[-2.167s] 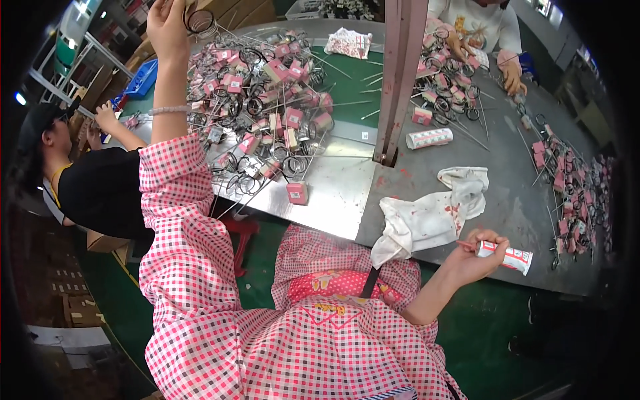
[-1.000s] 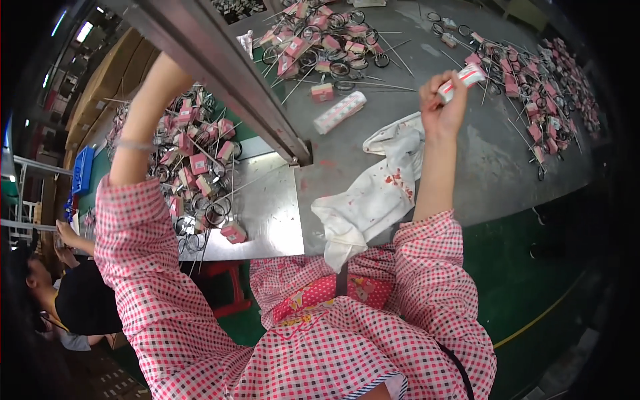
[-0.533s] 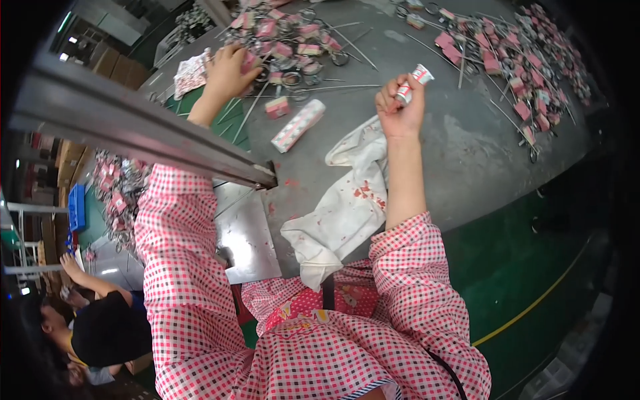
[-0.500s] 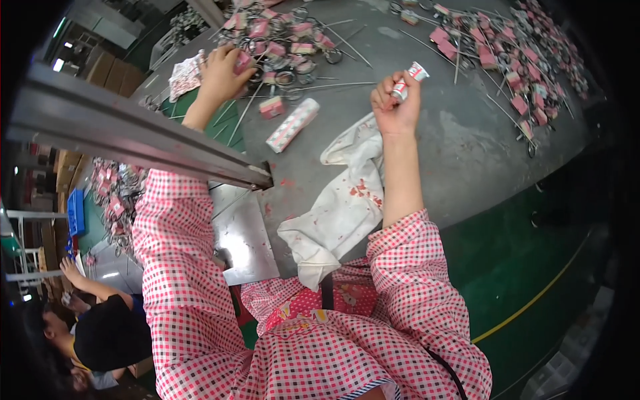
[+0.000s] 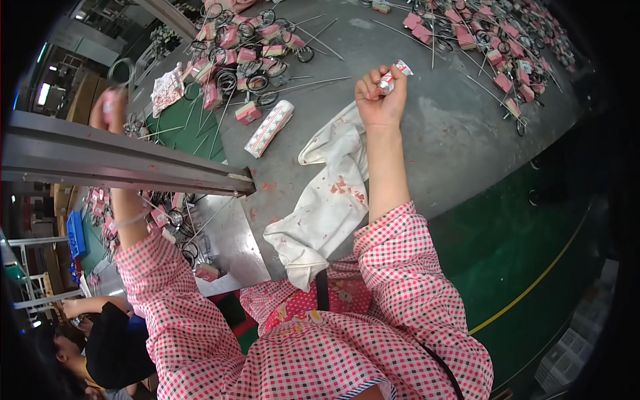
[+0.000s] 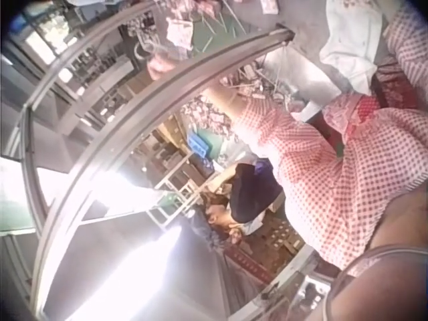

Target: Apply sealant to small pink electronic components and wipe away excess.

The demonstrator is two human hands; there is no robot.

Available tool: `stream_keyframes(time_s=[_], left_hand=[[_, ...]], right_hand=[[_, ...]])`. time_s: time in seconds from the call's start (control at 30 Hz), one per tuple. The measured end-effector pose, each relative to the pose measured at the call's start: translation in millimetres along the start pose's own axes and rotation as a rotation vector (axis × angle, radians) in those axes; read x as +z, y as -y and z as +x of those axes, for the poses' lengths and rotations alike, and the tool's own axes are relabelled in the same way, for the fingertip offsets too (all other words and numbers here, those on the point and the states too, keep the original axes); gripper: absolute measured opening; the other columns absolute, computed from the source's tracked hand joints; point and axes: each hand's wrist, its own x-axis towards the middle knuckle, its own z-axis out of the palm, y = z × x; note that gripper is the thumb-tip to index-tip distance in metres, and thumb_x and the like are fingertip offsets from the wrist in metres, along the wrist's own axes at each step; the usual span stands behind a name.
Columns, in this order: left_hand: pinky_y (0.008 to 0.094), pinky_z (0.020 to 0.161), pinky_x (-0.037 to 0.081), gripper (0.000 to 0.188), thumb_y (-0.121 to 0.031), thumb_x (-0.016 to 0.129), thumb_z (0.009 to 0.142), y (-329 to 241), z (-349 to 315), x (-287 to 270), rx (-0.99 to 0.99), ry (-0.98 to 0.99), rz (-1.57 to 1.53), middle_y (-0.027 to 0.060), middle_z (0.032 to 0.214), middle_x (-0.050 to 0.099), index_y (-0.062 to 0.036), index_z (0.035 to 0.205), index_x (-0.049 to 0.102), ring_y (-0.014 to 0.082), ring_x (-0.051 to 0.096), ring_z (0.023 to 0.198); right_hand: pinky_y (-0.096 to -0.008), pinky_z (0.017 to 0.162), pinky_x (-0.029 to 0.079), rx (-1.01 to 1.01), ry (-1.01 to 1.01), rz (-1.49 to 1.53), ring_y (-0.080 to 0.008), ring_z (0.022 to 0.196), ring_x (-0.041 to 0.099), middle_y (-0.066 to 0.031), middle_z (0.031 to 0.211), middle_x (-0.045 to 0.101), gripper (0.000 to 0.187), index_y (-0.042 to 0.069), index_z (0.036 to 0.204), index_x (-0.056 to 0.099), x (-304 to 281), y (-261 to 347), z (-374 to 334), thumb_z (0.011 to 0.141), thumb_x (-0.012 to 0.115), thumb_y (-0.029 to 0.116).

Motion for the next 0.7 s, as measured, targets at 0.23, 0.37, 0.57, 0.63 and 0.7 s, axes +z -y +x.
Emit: stream_keyframes(time_s=[0.23, 0.37, 0.57, 0.63, 0.7], left_hand=[[0.0294, 0.08, 0.043, 0.035, -0.016, 0.049, 0.084, -62.4, -74.9, -130.3, 0.422, -0.06, 0.374, 0.0124, 0.108, 0.051, 0.0011, 0.114, 0.045, 0.0216, 0.051, 0.097], [0.0318, 0.085, 0.04, 0.046, -0.024, 0.045, 0.086, -87.3, -154.5, -131.0, -0.055, -0.164, -0.753, 0.0118, 0.108, 0.049, 0.0021, 0.122, 0.033, 0.0224, 0.049, 0.098], [0.0286, 0.047, 0.04, 0.049, -0.034, 0.049, 0.075, -109.0, -248.4, -51.1, -0.544, 0.199, -0.985, 0.0122, 0.082, 0.047, 0.005, 0.103, 0.039, 0.0198, 0.049, 0.058], [0.0275, 0.044, 0.039, 0.041, -0.035, 0.045, 0.079, -118.7, -259.7, -37.8, -0.795, 0.228, -1.315, 0.0122, 0.075, 0.046, 0.0003, 0.099, 0.04, 0.0193, 0.046, 0.049], [0.0257, 0.043, 0.039, 0.039, -0.039, 0.035, 0.085, -126.3, -264.7, -30.1, -0.814, 0.305, -1.271, 0.0118, 0.074, 0.046, -0.0016, 0.098, 0.039, 0.0183, 0.046, 0.046]], right_hand=[[-0.0231, 0.037, 0.023, -0.035, -0.056, 0.007, -0.0102, 0.037, 0.026, -0.0039, 0.055, 0.041, 0.02, 0.004, 0.067, 0.047, 10.9, -1.0, -4.1, 0.078, 0.051, 0.021], [-0.0227, 0.037, 0.021, -0.062, 0.028, -0.071, -0.0095, 0.037, 0.024, -0.0033, 0.055, 0.041, 0.019, 0.005, 0.068, 0.047, 42.8, -8.3, -31.8, 0.079, 0.05, 0.02], [-0.0237, 0.036, 0.02, -0.081, 0.201, -0.16, -0.01, 0.036, 0.02, -0.0023, 0.052, 0.039, 0.019, 0.005, 0.079, 0.046, 91.9, -54.4, -153.3, 0.083, 0.044, 0.023], [-0.0239, 0.035, 0.021, -0.136, 0.17, -0.211, -0.0101, 0.034, 0.023, -0.004, 0.051, 0.042, 0.021, 0.007, 0.08, 0.044, 100.8, -71.5, -189.5, 0.086, 0.038, 0.026], [-0.0241, 0.033, 0.021, -0.179, 0.151, -0.259, -0.0101, 0.033, 0.025, -0.0057, 0.05, 0.044, 0.025, 0.009, 0.081, 0.042, 106.7, -82.6, -213.5, 0.088, 0.032, 0.029]])
